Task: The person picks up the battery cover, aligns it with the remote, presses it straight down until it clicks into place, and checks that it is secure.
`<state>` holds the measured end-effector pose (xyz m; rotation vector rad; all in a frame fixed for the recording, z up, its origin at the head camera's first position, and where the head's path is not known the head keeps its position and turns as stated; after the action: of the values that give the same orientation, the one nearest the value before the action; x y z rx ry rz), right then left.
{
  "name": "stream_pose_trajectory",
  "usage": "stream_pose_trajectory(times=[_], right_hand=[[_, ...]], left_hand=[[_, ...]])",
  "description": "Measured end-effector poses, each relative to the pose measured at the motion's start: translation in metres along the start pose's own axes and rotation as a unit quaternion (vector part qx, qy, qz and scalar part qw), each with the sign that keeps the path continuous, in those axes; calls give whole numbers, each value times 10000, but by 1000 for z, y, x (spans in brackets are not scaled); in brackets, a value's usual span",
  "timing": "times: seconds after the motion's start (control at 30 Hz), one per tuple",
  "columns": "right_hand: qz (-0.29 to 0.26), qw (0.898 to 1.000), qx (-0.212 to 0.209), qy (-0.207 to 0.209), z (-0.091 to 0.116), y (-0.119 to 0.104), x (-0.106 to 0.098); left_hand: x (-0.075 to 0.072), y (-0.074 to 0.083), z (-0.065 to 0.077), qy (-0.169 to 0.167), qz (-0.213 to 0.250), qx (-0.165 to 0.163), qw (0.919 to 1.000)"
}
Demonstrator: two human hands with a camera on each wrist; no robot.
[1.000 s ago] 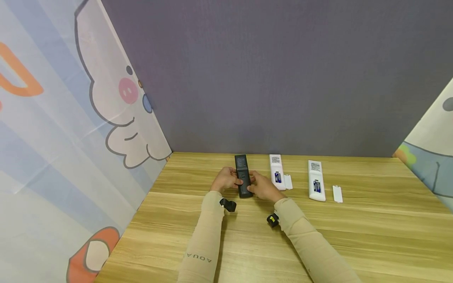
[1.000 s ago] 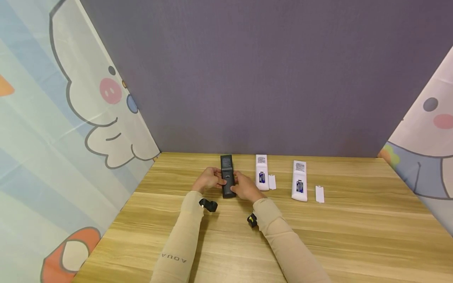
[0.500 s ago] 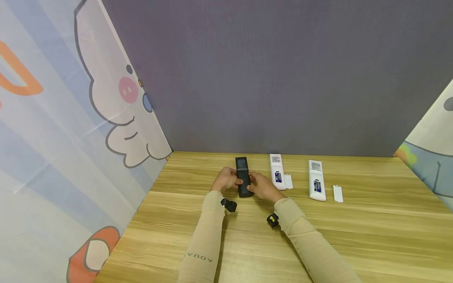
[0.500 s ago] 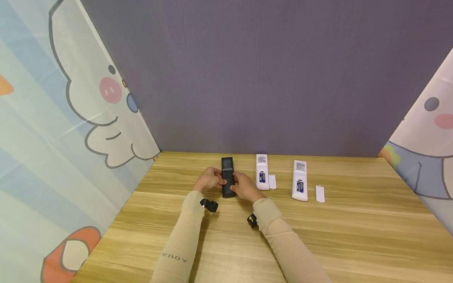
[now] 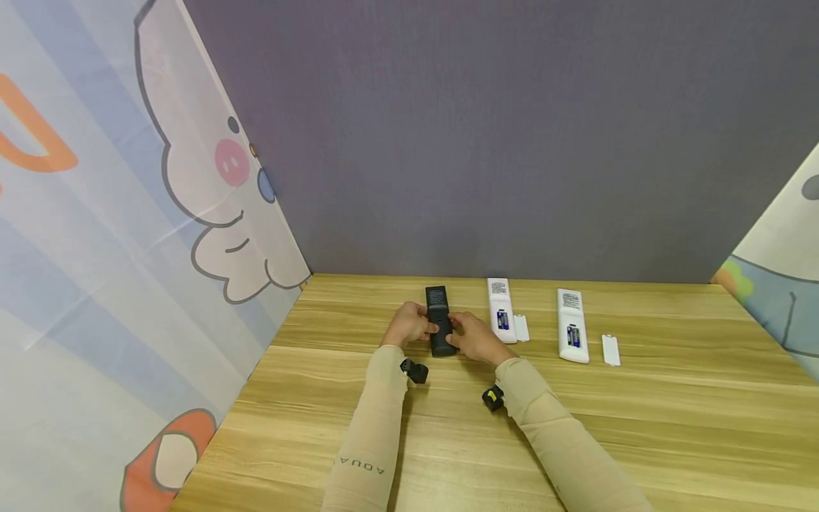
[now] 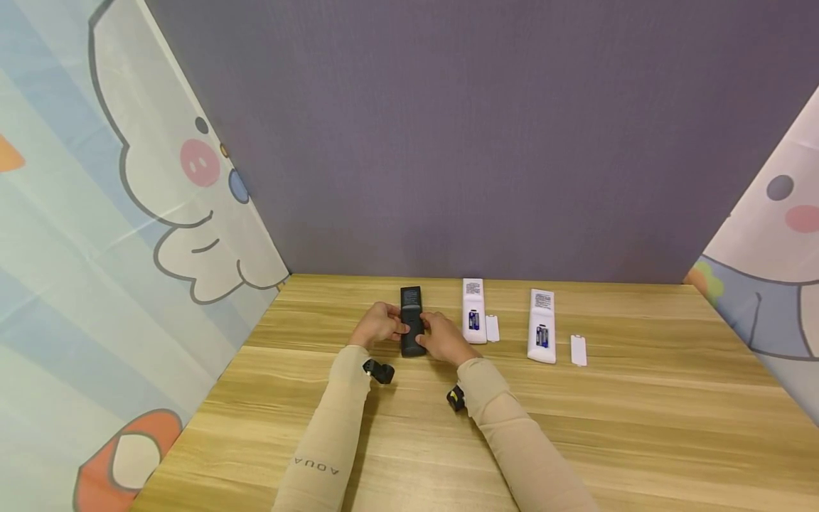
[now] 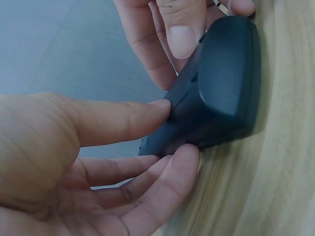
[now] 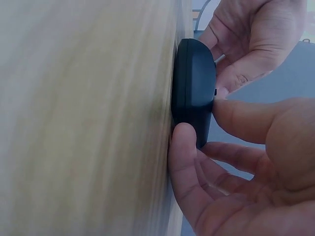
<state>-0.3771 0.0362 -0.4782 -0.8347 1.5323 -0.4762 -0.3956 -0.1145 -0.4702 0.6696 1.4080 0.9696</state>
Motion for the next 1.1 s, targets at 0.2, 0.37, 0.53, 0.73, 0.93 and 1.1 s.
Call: stream_pose_trajectory(times=[0.2,0.37,0.53,0.73,0.93,1.1], right_hand=[[9,9999,107,-1,1,1,0],[21,9999,157,-33,2,1,-1],[22,9999,113,-12,3,0,0],[-1,9999,105,-8,3,0,0],[40,10000,33,-35,3,-1,0],[147,9998,-99,-20,2,-2,0]], left_hand=[[1,0,1,21,-65,-102,9999],[2,-3,0,62,-190,-91,9998],[2,-3,0,99,-338,-92,9993],[2,-2,0,129,-238,-85,9996],[2,-2,0,170,-295,-62,9994],[1,0,0,225,-409,10,9989]])
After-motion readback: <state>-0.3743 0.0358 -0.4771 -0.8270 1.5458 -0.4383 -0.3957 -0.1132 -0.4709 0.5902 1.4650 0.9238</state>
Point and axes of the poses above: each hand's wrist, its own z-axis away from the middle knuckle, its own x-axis out of the palm, y = z × x, the point moved 6 cm from there along -z, towards the middle knuckle, and after that the axes turned 14 degrees about y, right-handed, at the moved point
